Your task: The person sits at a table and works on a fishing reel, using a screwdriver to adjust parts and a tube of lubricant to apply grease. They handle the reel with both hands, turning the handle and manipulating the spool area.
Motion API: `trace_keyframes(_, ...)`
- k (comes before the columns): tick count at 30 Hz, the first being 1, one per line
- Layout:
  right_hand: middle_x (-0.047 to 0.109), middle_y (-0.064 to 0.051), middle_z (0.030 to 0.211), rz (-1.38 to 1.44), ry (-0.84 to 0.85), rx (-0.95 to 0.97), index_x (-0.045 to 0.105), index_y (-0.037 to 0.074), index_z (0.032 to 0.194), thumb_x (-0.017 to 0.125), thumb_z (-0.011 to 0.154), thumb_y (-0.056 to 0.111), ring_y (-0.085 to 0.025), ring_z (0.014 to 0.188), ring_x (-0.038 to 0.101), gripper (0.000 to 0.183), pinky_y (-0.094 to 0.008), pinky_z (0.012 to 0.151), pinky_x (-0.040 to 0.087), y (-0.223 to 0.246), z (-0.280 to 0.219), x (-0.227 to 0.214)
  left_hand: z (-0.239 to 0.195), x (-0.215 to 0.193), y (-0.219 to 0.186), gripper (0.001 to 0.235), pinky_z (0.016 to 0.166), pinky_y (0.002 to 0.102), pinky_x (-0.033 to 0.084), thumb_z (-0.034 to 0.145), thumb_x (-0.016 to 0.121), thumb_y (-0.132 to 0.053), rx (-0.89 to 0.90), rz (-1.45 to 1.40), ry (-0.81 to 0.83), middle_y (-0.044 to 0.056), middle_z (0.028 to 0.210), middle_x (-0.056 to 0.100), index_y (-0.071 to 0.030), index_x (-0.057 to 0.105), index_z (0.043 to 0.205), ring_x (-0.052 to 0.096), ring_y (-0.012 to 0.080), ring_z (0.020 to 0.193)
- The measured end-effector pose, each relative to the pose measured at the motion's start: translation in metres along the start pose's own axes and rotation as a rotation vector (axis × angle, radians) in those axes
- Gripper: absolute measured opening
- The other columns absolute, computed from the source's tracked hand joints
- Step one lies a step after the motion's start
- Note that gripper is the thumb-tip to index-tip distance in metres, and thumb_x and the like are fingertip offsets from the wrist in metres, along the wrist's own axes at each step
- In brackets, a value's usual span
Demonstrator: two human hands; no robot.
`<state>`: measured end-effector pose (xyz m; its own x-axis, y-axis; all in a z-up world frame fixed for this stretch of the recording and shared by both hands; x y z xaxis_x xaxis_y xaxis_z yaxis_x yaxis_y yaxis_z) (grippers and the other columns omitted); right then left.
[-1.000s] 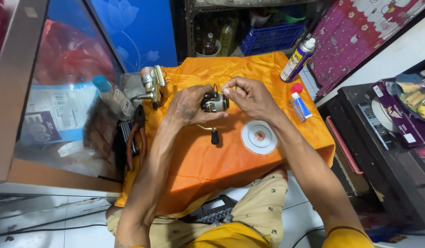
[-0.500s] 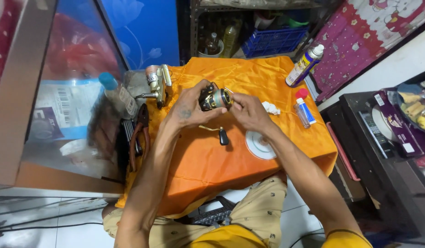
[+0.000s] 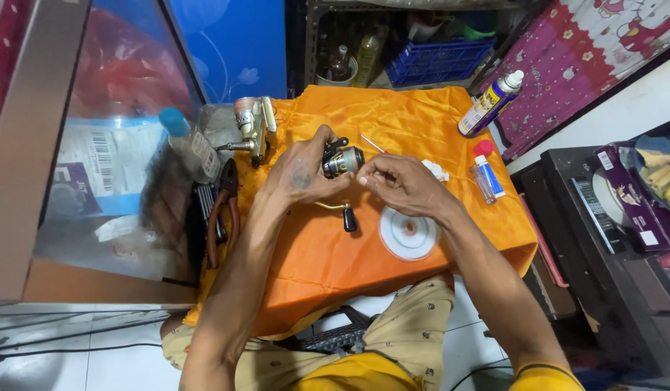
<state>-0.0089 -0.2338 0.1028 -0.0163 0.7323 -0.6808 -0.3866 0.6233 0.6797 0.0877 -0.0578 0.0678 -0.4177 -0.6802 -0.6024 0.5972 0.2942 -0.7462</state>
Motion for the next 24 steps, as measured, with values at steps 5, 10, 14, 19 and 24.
trace_keyframes(5, 0.055, -0.008, 0.067, 0.002, -0.071, -0.031, 0.072, 0.007, 0.097, 0.069, 0.096, 0.014, -0.019, 0.060, 0.055, 0.008, -0.032, 0.057, 0.046, -0.011, 0.019, -0.007, -0.005, -0.008, -0.017, 0.054, 0.067, 0.050, 0.057, 0.074, 0.085, -0.036, 0.077, -0.058, -0.050, 0.026, 0.084, 0.072, -0.007, 0.052, 0.104, 0.074, 0.0422, 0.078)
trace_keyframes(10, 0.057, -0.011, 0.072, -0.093, -0.098, -0.129, 0.073, 0.009, 0.099, 0.070, 0.098, 0.015, -0.028, 0.065, 0.061, 0.007, -0.036, 0.059, 0.049, -0.022, 0.039, -0.008, 0.001, -0.015, -0.031, 0.055, 0.065, 0.053, 0.055, 0.075, 0.082, -0.044, 0.075, 0.017, 0.019, 0.025, 0.083, 0.072, -0.006, 0.053, 0.103, 0.074, 0.0439, 0.077)
trace_keyframes(14, 0.057, -0.011, 0.072, 0.002, -0.104, -0.164, 0.073, 0.007, 0.098, 0.073, 0.098, 0.016, -0.024, 0.065, 0.058, 0.009, -0.035, 0.061, 0.047, -0.029, 0.049, -0.007, 0.001, -0.002, -0.008, 0.053, 0.063, 0.052, 0.055, 0.077, 0.083, -0.044, 0.094, -0.009, 0.012, 0.025, 0.081, 0.071, -0.006, 0.053, 0.100, 0.073, 0.0451, 0.075)
trace_keyframes(19, 0.058, -0.007, 0.074, 0.129, -0.154, -0.153, 0.076, 0.007, 0.101, 0.074, 0.099, 0.014, -0.014, 0.065, 0.053, 0.008, -0.028, 0.059, 0.044, -0.043, 0.052, 0.005, -0.002, -0.009, -0.017, 0.053, 0.063, 0.049, 0.054, 0.074, 0.085, -0.045, 0.086, -0.077, 0.009, 0.022, 0.082, 0.073, -0.008, 0.056, 0.098, 0.074, 0.0434, 0.076)
trace_keyframes(24, 0.053, 0.001, 0.072, 0.297, -0.263, -0.022, 0.074, 0.005, 0.105, 0.074, 0.098, 0.012, -0.004, 0.065, 0.046, 0.010, -0.018, 0.057, 0.040, -0.071, 0.044, 0.018, 0.004, 0.008, 0.014, 0.053, 0.066, 0.048, 0.053, 0.074, 0.086, -0.047, 0.063, -0.246, -0.026, 0.022, 0.083, 0.072, -0.009, 0.058, 0.098, 0.073, 0.0426, 0.078)
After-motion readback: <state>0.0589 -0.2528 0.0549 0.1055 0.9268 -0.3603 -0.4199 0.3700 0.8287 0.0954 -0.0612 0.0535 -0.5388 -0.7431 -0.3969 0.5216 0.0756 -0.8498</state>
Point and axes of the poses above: each hand's wrist, its own z-axis towards the middle knuckle, its own x-axis out of the palm, y = z × x, the point moved 4 cm from there along z, towards the middle knuckle
